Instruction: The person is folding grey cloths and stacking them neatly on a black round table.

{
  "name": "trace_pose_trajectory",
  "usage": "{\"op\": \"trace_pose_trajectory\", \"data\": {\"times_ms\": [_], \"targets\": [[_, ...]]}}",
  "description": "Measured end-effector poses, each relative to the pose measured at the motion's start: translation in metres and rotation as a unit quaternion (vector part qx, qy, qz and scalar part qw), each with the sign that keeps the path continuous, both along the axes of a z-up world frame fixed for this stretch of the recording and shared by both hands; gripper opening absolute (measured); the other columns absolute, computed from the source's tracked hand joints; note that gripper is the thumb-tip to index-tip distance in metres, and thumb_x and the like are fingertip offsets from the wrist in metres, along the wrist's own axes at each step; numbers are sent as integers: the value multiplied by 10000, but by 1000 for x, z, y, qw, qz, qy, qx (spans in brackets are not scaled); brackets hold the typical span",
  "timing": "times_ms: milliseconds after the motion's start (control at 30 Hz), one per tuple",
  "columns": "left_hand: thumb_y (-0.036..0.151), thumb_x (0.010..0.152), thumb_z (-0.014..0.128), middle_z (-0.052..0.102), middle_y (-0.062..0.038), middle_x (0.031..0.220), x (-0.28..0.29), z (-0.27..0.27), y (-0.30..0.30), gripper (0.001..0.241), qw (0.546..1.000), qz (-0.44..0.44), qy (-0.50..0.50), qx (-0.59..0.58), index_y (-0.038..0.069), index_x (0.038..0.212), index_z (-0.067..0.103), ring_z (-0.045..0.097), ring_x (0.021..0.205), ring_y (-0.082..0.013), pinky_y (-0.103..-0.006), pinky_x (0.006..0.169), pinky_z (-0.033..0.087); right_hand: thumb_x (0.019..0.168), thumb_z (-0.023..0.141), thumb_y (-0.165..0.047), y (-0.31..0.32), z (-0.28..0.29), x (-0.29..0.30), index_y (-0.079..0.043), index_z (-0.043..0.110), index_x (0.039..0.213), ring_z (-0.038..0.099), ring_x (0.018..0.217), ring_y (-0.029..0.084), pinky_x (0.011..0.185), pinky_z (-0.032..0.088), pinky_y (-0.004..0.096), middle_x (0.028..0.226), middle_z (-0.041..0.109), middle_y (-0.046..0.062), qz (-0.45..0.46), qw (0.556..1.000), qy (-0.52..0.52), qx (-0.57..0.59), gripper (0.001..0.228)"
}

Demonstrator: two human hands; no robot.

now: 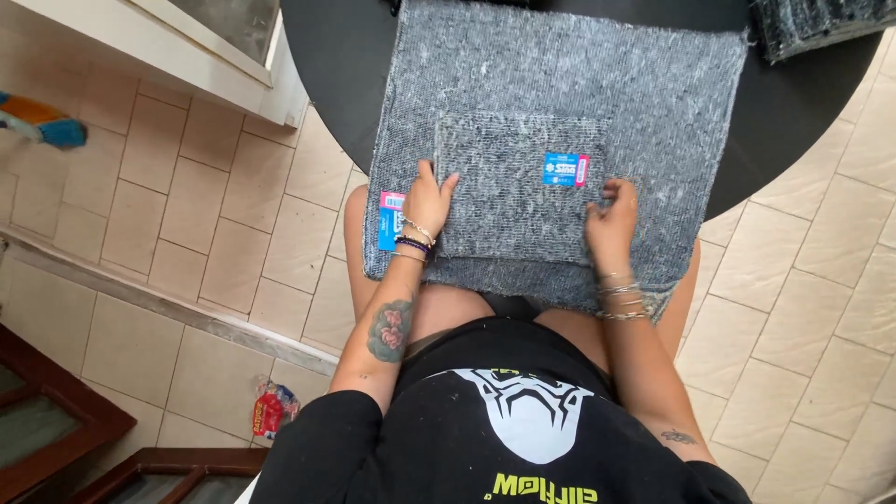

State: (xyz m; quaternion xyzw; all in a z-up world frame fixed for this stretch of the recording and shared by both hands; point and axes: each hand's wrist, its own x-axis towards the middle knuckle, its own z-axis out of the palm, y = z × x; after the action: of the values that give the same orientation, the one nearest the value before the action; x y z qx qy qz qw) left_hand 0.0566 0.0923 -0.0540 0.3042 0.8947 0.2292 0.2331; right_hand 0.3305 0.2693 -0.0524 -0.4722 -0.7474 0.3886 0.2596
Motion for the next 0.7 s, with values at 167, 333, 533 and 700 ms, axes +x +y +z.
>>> {"op": "trace_pose_trajectory", "data": {"times_ms": [167, 333, 533, 700], "targets": [[401, 990, 636, 447, -211, 1464, 28, 16, 9, 756, 978, -38, 192, -66, 90, 1590, 294, 445, 1333, -423, -605, 980, 486, 886, 644, 112, -16, 41, -36, 72, 388, 1484, 242, 1444, 465, 1163, 202, 586, 1563, 278, 285, 79, 970, -150, 175, 651], [450, 1045, 655, 176, -159, 1718, 44, 16, 76, 812, 968, -133, 209, 32, 86, 1647, 247, 69, 1579, -388, -593, 1247, 104, 1066, 571, -243, 17, 38, -65, 36, 173, 1645, 9, 1580, 410, 1213, -45, 616, 1722, 47, 236, 153, 959, -170, 169, 756], [711, 1064, 291, 7, -42, 1754, 52, -39, 121, 821, 918, -319, 236, 15, 198, 1680, 111, 1, 1617, -269, -581, 1279, -10, 1116, 413, -342, 27, 7, -82, 33, 241, 1627, 141, 1576, 359, 1242, 34, 554, 1706, 178, 229, 226, 925, -217, 217, 657], [715, 1059, 311, 30, -50, 1745, 28, -38, 107, 758, 955, -199, 217, -43, 278, 1668, 204, 0, 1602, -298, -567, 1273, 3, 1134, 326, -488, 32, -5, -69, -3, 167, 1647, 52, 1597, 325, 1269, 14, 529, 1725, 58, 188, 150, 946, -235, 167, 724]]}}
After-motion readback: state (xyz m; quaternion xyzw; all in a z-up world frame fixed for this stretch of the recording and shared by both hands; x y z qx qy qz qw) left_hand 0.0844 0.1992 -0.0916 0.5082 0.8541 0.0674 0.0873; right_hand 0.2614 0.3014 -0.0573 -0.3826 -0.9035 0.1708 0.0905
